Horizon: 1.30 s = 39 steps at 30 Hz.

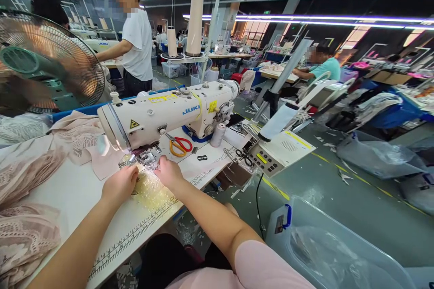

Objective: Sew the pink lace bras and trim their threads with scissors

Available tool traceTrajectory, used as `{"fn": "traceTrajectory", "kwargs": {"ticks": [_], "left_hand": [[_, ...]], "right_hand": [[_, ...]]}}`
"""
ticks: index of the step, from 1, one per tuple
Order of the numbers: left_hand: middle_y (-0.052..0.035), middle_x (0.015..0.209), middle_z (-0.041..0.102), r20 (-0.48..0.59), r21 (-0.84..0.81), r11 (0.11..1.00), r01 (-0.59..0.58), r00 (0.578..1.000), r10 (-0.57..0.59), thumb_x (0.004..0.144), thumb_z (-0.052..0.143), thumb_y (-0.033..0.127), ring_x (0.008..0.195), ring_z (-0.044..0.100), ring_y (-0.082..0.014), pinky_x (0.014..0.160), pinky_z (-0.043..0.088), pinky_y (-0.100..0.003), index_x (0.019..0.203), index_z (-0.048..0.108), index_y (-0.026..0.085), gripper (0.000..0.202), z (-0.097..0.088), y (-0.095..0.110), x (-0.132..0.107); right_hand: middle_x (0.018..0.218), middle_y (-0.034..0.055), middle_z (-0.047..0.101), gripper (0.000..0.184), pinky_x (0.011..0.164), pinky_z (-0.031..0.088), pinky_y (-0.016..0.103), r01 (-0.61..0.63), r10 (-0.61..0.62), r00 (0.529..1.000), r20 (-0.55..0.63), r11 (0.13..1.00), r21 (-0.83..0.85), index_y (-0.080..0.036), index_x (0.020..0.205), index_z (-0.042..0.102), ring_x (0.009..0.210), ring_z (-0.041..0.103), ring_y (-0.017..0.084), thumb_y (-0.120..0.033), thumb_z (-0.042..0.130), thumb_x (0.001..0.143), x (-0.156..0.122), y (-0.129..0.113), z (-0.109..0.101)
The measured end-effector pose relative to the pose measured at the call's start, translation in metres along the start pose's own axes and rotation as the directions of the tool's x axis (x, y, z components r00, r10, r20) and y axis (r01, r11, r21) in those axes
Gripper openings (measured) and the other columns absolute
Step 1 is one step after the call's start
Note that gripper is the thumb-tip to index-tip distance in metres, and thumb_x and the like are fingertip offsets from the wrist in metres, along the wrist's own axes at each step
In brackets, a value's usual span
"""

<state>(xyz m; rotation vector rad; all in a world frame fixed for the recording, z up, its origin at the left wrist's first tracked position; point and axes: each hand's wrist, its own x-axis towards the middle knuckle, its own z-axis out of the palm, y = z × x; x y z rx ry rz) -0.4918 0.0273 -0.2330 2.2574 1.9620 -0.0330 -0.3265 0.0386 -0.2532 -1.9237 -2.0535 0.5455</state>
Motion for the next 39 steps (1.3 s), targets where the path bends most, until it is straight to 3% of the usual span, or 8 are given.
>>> {"fn": "traceTrajectory", "kwargs": {"ticks": [18, 29, 35, 39], "left_hand": [[-0.0049, 0.092, 0.061, -0.007, 0.034, 0.996, 0.078, 0.997, -0.078, 0.085, 0.033, 0.014, 0.074, 0.059, -0.0200, 0.051, 0.029, -0.029, 0.089, 0.055, 0.023, 0.024, 0.002, 0.004, 0.005], [-0.0049, 0.088, 0.062, -0.045, 0.064, 0.993, 0.102, 0.994, -0.099, 0.088, 0.030, 0.015, 0.076, 0.061, -0.0198, 0.049, 0.028, -0.029, 0.085, 0.055, 0.023, 0.026, 0.001, 0.007, 0.005], [-0.0050, 0.091, 0.062, -0.048, 0.109, 0.983, 0.148, 0.988, -0.144, 0.088, 0.035, 0.010, 0.077, 0.061, -0.0181, 0.054, 0.038, -0.028, 0.092, 0.058, 0.020, 0.025, 0.000, 0.015, 0.004], [-0.0047, 0.099, 0.060, -0.037, 0.118, 0.980, 0.159, 0.987, -0.156, 0.092, 0.046, 0.023, 0.083, 0.059, -0.0162, 0.067, 0.049, -0.031, 0.102, 0.057, 0.016, 0.016, 0.001, 0.016, 0.005]], "right_hand": [[0.093, 0.0079, 0.069, 0.022, 0.063, 0.034, 0.026, 0.057, -0.057, 0.998, -0.005, 0.997, 0.044, -0.018, 0.102, 0.053, 0.085, 0.063, 0.021, -0.030, 0.058, 0.084, 0.002, 0.002, 0.007], [0.075, 0.0000, 0.066, 0.014, 0.059, 0.031, 0.023, 0.173, -0.159, 0.982, -0.102, 0.974, 0.149, -0.019, 0.082, 0.062, 0.068, 0.055, 0.014, -0.032, 0.063, 0.076, -0.008, 0.031, 0.003], [0.067, -0.0022, 0.062, 0.013, 0.060, 0.030, 0.023, 0.241, -0.217, 0.967, -0.134, 0.950, 0.197, -0.020, 0.074, 0.061, 0.064, 0.052, 0.012, -0.032, 0.063, 0.077, -0.011, 0.030, 0.009], [0.068, -0.0023, 0.060, 0.013, 0.062, 0.030, 0.024, 0.245, -0.230, 0.968, -0.097, 0.951, 0.188, -0.020, 0.074, 0.059, 0.067, 0.051, 0.013, -0.032, 0.063, 0.078, -0.014, 0.029, 0.004]]}}
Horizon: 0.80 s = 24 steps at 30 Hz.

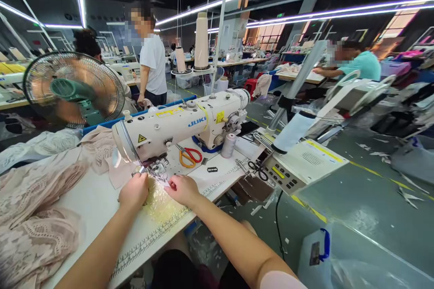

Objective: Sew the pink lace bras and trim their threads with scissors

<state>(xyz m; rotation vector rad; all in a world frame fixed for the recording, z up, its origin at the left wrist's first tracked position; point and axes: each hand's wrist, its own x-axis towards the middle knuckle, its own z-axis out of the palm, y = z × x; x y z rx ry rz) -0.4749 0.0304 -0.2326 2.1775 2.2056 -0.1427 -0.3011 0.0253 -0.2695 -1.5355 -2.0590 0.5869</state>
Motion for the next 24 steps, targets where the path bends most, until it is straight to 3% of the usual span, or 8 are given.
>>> {"fn": "traceTrajectory", "kwargs": {"ticks": [3, 14, 19, 24], "left_hand": [[-0.0051, 0.101, 0.060, 0.001, -0.003, 1.000, -0.007, 1.000, 0.007, 0.092, 0.051, 0.029, 0.086, 0.059, -0.0167, 0.071, 0.051, -0.034, 0.105, 0.057, 0.016, 0.020, 0.002, -0.001, 0.002], [-0.0043, 0.097, 0.061, 0.012, -0.090, 0.996, -0.022, 1.000, 0.023, 0.091, 0.052, 0.030, 0.085, 0.059, -0.0163, 0.070, 0.052, -0.033, 0.098, 0.060, 0.016, 0.017, 0.004, -0.011, 0.006], [-0.0033, 0.092, 0.061, -0.002, -0.198, 0.975, -0.104, 0.994, 0.105, 0.092, 0.048, 0.027, 0.082, 0.058, -0.0158, 0.071, 0.049, -0.033, 0.089, 0.061, 0.016, 0.017, 0.010, -0.023, 0.007], [-0.0053, 0.098, 0.061, -0.009, -0.262, 0.958, -0.119, 0.993, 0.121, 0.088, 0.052, 0.020, 0.089, 0.057, -0.0188, 0.073, 0.047, -0.035, 0.094, 0.061, 0.016, 0.012, 0.015, -0.021, 0.010]], "right_hand": [[0.070, -0.0018, 0.059, 0.013, 0.062, 0.030, 0.025, 0.001, 0.000, 1.000, 0.029, 1.000, -0.023, -0.020, 0.074, 0.058, 0.070, 0.051, 0.014, -0.032, 0.063, 0.079, 0.000, -0.002, -0.002], [0.070, -0.0004, 0.058, 0.011, 0.060, 0.029, 0.024, -0.001, 0.005, 0.999, 0.045, 0.995, -0.096, -0.019, 0.073, 0.057, 0.070, 0.050, 0.015, -0.028, 0.059, 0.080, -0.002, -0.003, 0.000], [0.069, 0.0001, 0.058, 0.010, 0.062, 0.033, 0.024, -0.023, 0.027, 0.999, 0.022, 0.989, -0.144, -0.019, 0.077, 0.061, 0.069, 0.051, 0.015, -0.027, 0.056, 0.081, -0.002, 0.003, 0.008], [0.069, 0.0012, 0.059, 0.014, 0.063, 0.036, 0.025, -0.018, 0.018, 1.000, 0.000, 0.986, -0.169, -0.019, 0.081, 0.063, 0.067, 0.052, 0.015, -0.029, 0.053, 0.081, -0.005, 0.010, 0.014]]}}
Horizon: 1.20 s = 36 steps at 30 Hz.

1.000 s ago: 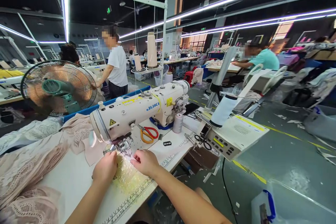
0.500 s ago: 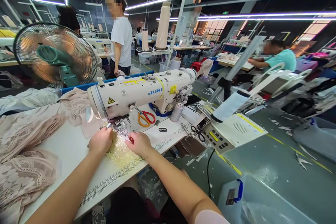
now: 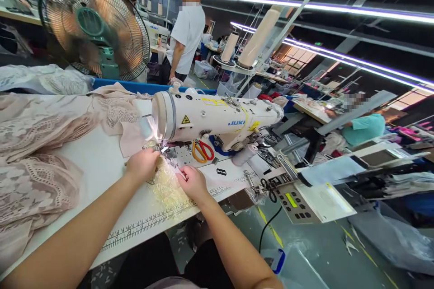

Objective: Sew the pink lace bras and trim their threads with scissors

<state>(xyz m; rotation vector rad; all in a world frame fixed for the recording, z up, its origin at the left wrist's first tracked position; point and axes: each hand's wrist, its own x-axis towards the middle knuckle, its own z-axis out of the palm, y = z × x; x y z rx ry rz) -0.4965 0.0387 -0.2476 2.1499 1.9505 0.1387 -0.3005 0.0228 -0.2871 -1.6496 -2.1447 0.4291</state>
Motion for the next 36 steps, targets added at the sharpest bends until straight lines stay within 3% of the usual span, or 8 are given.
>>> {"fn": "traceTrajectory", "kwargs": {"ticks": [6, 12, 22, 31, 36], "left_hand": [[-0.0072, 0.103, 0.060, 0.018, -0.021, 1.000, 0.021, 1.000, -0.020, 0.087, 0.053, 0.019, 0.094, 0.056, -0.0214, 0.075, 0.047, -0.037, 0.101, 0.060, 0.016, 0.016, 0.000, 0.005, 0.002], [-0.0069, 0.100, 0.060, 0.025, -0.033, 0.999, -0.023, 0.999, 0.024, 0.083, 0.052, 0.015, 0.092, 0.057, -0.0219, 0.073, 0.047, -0.037, 0.099, 0.060, 0.017, 0.018, -0.001, -0.004, 0.006], [-0.0099, 0.092, 0.061, -0.003, -0.044, 0.998, -0.035, 0.999, 0.034, 0.081, 0.037, 0.007, 0.091, 0.061, -0.0250, 0.064, 0.044, -0.031, 0.095, 0.060, 0.021, 0.031, -0.005, -0.008, 0.009], [-0.0091, 0.093, 0.061, -0.015, 0.038, 0.999, -0.019, 1.000, 0.019, 0.085, 0.030, 0.012, 0.086, 0.061, -0.0243, 0.060, 0.041, -0.031, 0.090, 0.059, 0.021, 0.031, -0.005, -0.006, 0.009], [-0.0077, 0.093, 0.062, -0.004, 0.051, 0.999, -0.002, 1.000, 0.003, 0.082, 0.032, 0.010, 0.085, 0.060, -0.0246, 0.057, 0.038, -0.031, 0.087, 0.058, 0.023, 0.030, -0.009, -0.004, 0.007]], "right_hand": [[0.069, 0.0011, 0.059, 0.015, 0.064, 0.040, 0.024, 0.006, -0.005, 0.999, -0.036, 1.000, 0.012, -0.018, 0.080, 0.063, 0.065, 0.052, 0.014, -0.029, 0.053, 0.081, -0.001, 0.001, 0.002], [0.070, 0.0004, 0.059, 0.011, 0.068, 0.041, 0.025, -0.004, 0.003, 0.996, -0.089, 1.000, -0.019, -0.018, 0.080, 0.063, 0.068, 0.052, 0.014, -0.028, 0.058, 0.078, 0.002, -0.002, 0.004], [0.068, 0.0002, 0.057, 0.009, 0.067, 0.039, 0.024, 0.001, -0.009, 0.995, -0.100, 0.997, -0.081, -0.018, 0.075, 0.060, 0.069, 0.051, 0.014, -0.026, 0.059, 0.079, 0.004, -0.012, -0.001], [0.070, -0.0011, 0.058, 0.008, 0.069, 0.039, 0.024, 0.010, -0.010, 0.995, -0.097, 1.000, 0.003, -0.019, 0.077, 0.060, 0.069, 0.052, 0.014, -0.025, 0.064, 0.076, 0.005, -0.012, -0.004], [0.072, -0.0013, 0.062, 0.014, 0.070, 0.042, 0.024, 0.012, -0.004, 0.993, -0.114, 0.998, 0.069, -0.018, 0.088, 0.061, 0.070, 0.055, 0.013, -0.025, 0.063, 0.076, 0.004, -0.009, -0.004]]}}
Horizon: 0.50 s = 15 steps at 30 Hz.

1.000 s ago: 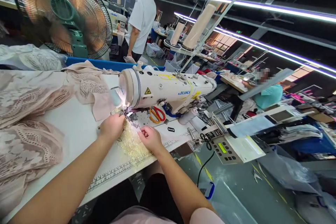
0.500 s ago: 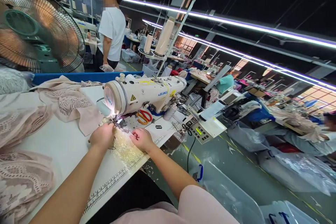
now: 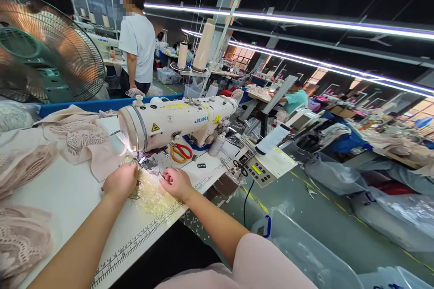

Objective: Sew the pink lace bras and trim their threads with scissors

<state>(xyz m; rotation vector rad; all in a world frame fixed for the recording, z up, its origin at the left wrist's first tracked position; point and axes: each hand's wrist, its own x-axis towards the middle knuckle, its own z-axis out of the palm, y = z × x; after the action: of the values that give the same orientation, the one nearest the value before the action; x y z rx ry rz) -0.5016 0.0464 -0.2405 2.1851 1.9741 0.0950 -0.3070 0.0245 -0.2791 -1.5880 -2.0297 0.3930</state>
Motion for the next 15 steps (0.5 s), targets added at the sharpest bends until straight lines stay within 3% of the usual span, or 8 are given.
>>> {"fn": "traceTrajectory", "kwargs": {"ticks": [9, 15], "left_hand": [[-0.0038, 0.090, 0.062, 0.032, -0.024, 0.999, 0.045, 0.999, -0.044, 0.085, 0.034, 0.017, 0.073, 0.058, -0.0195, 0.052, 0.031, -0.029, 0.075, 0.055, 0.023, 0.024, -0.002, -0.001, -0.009], [-0.0061, 0.086, 0.060, 0.030, -0.002, 1.000, 0.029, 0.999, -0.029, 0.079, 0.041, 0.012, 0.074, 0.058, -0.0211, 0.054, 0.034, -0.029, 0.078, 0.058, 0.021, 0.019, 0.006, 0.009, -0.005]], "right_hand": [[0.080, 0.0040, 0.065, 0.024, 0.072, 0.047, 0.028, 0.026, -0.025, 1.000, -0.018, 0.998, 0.059, -0.016, 0.097, 0.060, 0.077, 0.060, 0.017, -0.027, 0.059, 0.077, -0.005, 0.012, 0.006], [0.083, 0.0062, 0.066, 0.028, 0.071, 0.050, 0.031, 0.054, -0.049, 0.997, -0.053, 0.994, 0.100, -0.015, 0.101, 0.059, 0.079, 0.061, 0.019, -0.029, 0.055, 0.077, -0.009, 0.014, 0.006]]}}
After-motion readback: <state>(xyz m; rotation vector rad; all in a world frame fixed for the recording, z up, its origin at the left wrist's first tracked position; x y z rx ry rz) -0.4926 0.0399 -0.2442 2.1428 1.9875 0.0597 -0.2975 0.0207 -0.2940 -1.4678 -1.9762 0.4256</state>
